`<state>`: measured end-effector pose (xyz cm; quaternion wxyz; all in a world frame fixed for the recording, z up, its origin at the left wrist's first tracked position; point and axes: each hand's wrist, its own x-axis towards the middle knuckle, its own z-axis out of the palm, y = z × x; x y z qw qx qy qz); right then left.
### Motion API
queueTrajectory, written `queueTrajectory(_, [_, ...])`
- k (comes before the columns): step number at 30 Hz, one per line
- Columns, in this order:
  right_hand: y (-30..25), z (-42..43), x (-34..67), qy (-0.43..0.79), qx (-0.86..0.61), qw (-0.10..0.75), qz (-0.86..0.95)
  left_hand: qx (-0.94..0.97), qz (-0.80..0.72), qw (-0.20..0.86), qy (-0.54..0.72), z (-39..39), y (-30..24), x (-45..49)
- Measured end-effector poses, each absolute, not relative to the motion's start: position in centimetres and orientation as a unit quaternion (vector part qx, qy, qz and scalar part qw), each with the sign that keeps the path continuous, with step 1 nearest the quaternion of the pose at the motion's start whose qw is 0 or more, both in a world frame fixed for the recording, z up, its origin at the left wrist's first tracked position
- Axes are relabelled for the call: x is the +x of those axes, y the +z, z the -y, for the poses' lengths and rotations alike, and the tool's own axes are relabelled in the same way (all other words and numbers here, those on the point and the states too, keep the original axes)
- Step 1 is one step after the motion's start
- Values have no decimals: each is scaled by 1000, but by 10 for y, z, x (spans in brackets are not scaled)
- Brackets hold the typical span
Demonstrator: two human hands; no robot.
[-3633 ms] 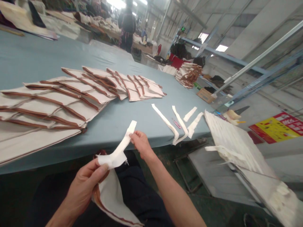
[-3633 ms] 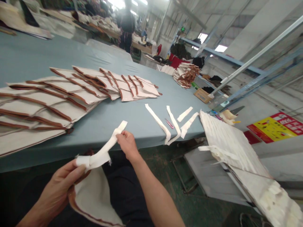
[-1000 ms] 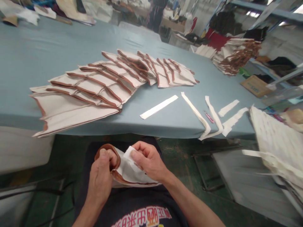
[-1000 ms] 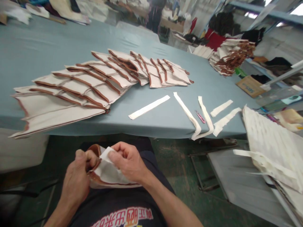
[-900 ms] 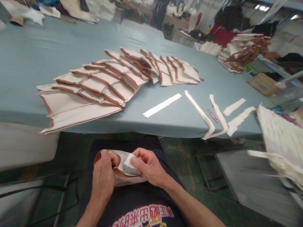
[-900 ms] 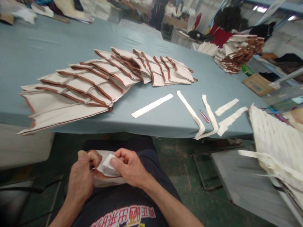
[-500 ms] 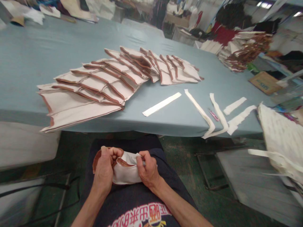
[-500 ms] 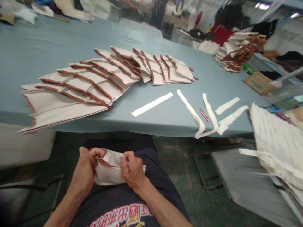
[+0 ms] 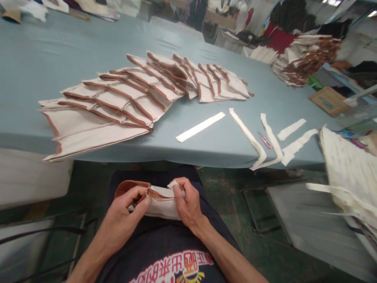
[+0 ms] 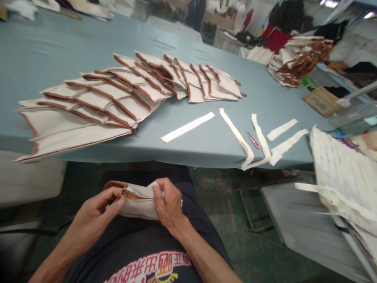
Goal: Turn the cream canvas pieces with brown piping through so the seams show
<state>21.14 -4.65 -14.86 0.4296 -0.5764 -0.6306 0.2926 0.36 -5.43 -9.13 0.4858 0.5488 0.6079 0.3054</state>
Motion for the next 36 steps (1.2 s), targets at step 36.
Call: queueTrajectory(36, [-4, 39, 204, 375, -548, 419, 620, 397, -534, 615, 423, 38, -53, 18])
